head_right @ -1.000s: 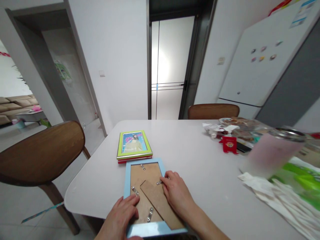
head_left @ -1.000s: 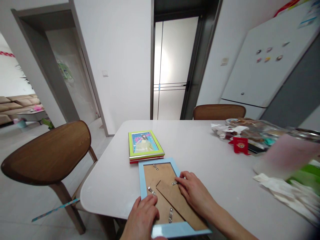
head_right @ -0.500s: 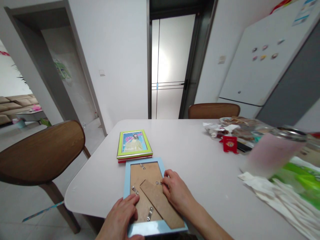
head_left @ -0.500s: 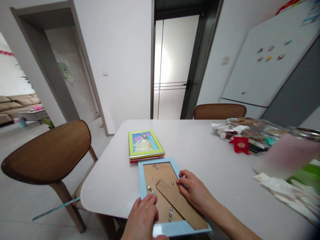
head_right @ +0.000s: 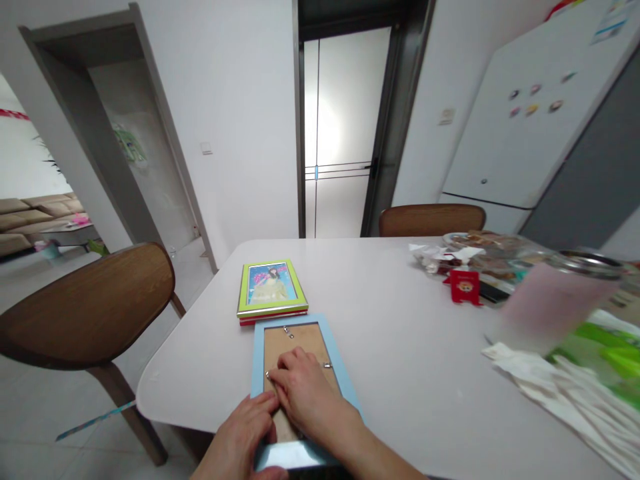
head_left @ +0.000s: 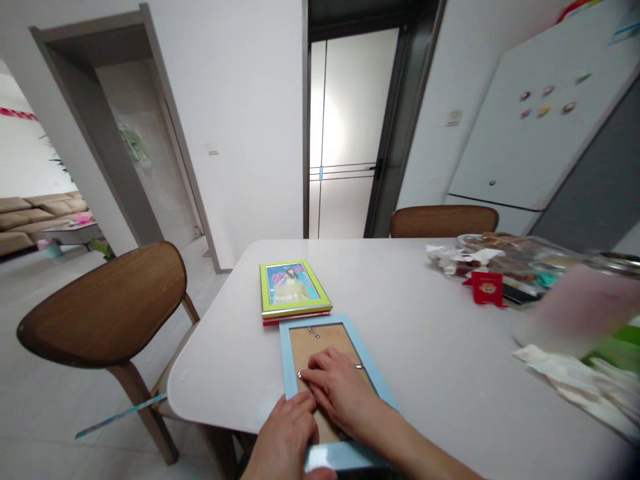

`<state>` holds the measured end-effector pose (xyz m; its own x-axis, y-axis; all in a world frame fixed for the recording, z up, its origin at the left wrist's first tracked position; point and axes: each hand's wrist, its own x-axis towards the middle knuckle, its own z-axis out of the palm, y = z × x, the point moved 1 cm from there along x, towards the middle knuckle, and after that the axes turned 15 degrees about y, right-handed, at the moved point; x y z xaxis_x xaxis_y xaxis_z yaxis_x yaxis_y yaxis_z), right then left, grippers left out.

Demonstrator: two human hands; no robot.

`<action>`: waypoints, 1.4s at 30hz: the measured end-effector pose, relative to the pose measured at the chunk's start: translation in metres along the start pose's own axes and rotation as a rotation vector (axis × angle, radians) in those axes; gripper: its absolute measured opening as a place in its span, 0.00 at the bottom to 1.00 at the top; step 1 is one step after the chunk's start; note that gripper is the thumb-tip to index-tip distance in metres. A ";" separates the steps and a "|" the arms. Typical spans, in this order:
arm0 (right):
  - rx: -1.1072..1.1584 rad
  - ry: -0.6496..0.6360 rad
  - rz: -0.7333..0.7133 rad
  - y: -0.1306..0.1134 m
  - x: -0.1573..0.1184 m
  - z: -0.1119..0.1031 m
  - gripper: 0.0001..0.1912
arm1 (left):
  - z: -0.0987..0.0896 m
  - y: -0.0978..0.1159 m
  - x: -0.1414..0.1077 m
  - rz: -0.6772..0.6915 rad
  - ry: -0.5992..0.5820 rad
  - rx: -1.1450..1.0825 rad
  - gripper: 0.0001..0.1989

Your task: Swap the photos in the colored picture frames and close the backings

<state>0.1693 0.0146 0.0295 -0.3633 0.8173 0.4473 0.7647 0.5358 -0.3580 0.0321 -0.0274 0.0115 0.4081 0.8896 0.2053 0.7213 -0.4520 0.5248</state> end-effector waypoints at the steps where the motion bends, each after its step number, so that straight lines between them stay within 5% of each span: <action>1: 0.004 -0.005 -0.005 0.000 0.001 0.001 0.12 | 0.001 -0.001 0.000 0.003 0.008 -0.016 0.16; 13: 0.124 -0.017 0.014 0.006 0.001 0.001 0.12 | 0.003 -0.005 -0.002 0.027 0.037 -0.048 0.17; 21: -0.043 0.111 0.258 0.050 0.043 0.016 0.13 | -0.003 -0.002 -0.002 0.011 0.009 -0.060 0.16; 27: -0.150 0.140 0.359 0.061 0.059 0.032 0.09 | -0.003 -0.001 0.000 -0.016 -0.036 -0.057 0.16; 37: -0.150 0.198 0.384 0.062 0.061 0.038 0.05 | -0.005 0.001 0.000 -0.027 -0.038 -0.050 0.18; 42: -0.020 0.172 0.334 0.062 0.058 0.021 0.09 | -0.007 0.001 -0.004 -0.037 0.000 -0.060 0.18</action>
<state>0.1841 0.0994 0.0156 0.0017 0.8978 0.4405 0.8370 0.2398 -0.4918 0.0279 -0.0309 0.0169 0.3813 0.9057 0.1849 0.7010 -0.4137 0.5809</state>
